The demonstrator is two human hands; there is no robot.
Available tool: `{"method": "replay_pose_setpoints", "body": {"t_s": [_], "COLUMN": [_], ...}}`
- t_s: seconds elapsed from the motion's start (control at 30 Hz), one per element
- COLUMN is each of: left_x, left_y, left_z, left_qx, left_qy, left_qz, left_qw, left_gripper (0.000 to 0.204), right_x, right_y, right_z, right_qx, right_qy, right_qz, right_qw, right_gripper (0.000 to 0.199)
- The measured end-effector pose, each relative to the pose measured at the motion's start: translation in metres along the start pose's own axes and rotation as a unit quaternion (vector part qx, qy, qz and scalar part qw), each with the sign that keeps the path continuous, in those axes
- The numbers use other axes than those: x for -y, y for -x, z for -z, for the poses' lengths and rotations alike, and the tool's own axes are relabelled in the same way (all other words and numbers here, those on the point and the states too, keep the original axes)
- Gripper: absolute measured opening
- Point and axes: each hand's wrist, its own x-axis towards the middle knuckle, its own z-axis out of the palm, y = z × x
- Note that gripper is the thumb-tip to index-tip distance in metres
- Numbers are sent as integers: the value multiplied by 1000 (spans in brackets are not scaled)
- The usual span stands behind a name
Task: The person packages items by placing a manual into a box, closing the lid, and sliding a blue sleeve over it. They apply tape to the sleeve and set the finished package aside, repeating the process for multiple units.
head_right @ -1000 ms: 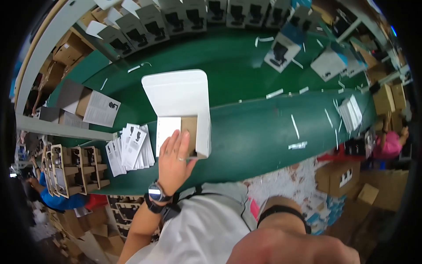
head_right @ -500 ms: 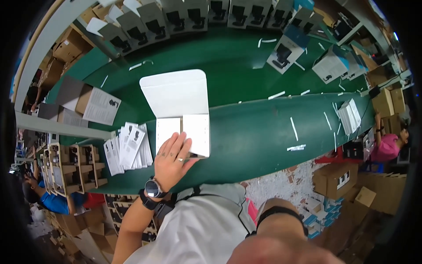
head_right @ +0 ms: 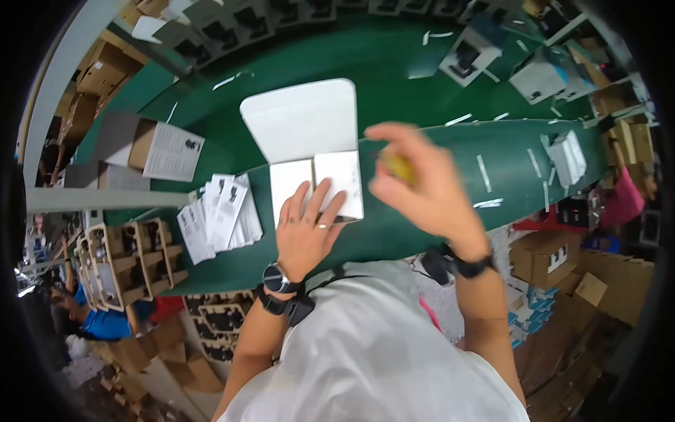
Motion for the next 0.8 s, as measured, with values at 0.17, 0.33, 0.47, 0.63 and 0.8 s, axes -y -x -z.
{"method": "replay_pose_setpoints", "body": {"t_s": [0.17,0.33,0.47,0.63,0.8], "left_x": [0,4,5,5,6], "left_y": [5,9,5,4,6], "left_z": [1,3,2,0,-1], "left_qx": [6,10,6,10,8], "left_qy": [-5,-7,-12,-10,-16], "left_qz": [-11,-12,-12,-14,-16], "left_qw": [1000,1000,1000,1000,1000], "left_gripper": [62,60,60,60,66], "right_x": [-89,-98,-96,-92,-93], "right_y": [0,-3,-7,-12,-13], "right_z": [-36,-49,-49,-49,-49], "right_qx": [-66,-108,-106,-98,-111], "right_qy": [228,258,243,237,253], "right_qz": [35,21,7,7,13], "right_qw": [971,960,964,966,961], "right_gripper": [22,17,19,19,18]}}
